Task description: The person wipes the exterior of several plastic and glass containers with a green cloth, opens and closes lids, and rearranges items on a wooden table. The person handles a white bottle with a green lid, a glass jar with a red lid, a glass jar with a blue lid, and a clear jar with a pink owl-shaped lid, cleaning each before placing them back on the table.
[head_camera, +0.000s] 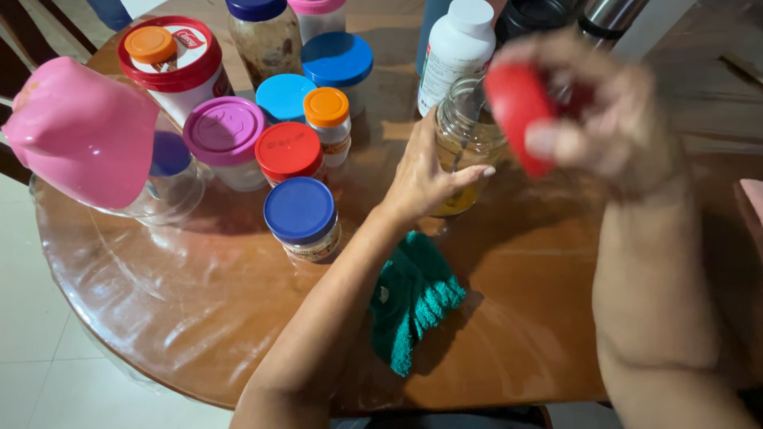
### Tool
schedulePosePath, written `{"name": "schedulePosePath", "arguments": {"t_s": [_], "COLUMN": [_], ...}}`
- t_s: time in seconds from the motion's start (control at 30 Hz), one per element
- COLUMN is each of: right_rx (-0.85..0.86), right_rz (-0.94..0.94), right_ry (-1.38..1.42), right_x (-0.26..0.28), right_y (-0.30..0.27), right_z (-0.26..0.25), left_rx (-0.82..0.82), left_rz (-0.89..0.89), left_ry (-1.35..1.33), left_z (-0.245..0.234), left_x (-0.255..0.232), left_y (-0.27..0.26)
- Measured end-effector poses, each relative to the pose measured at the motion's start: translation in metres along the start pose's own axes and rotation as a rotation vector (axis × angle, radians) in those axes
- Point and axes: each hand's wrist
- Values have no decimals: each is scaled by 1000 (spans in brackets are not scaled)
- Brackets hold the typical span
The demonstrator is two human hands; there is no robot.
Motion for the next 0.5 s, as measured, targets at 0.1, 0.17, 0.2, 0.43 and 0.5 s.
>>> {"name": "schedulePosePath", "arguments": {"t_s": [0.1, 0.17, 0.2, 0.43, 0.5], "right_rx": [63, 62, 51, 65, 36], "right_rz": [64, 97, 104, 206, 199], "right_ry": [118, 160, 182, 517, 535], "right_x": [-2, -8, -11, -43, -49], "right_y": [-20, -27, -29, -34, -43], "right_z": [4, 0, -3, -21, -21], "left_rx": [80, 96, 48, 426, 459], "left_rz": [-41, 128, 266, 555, 573], "left_ry": [254, 475, 557, 424, 341], "left_z": [-27, -71, -96, -130, -132], "left_x": [-33, -56, -68, -107, -119], "left_y": [-13, -44, -63, -85, -92]}}
Point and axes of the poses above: each hand's wrist, its own y-axis towards the middle knuckle, its own z-axis out of the palm, x = y × z, and after that the axes turned 12 degrees about y, right-handed
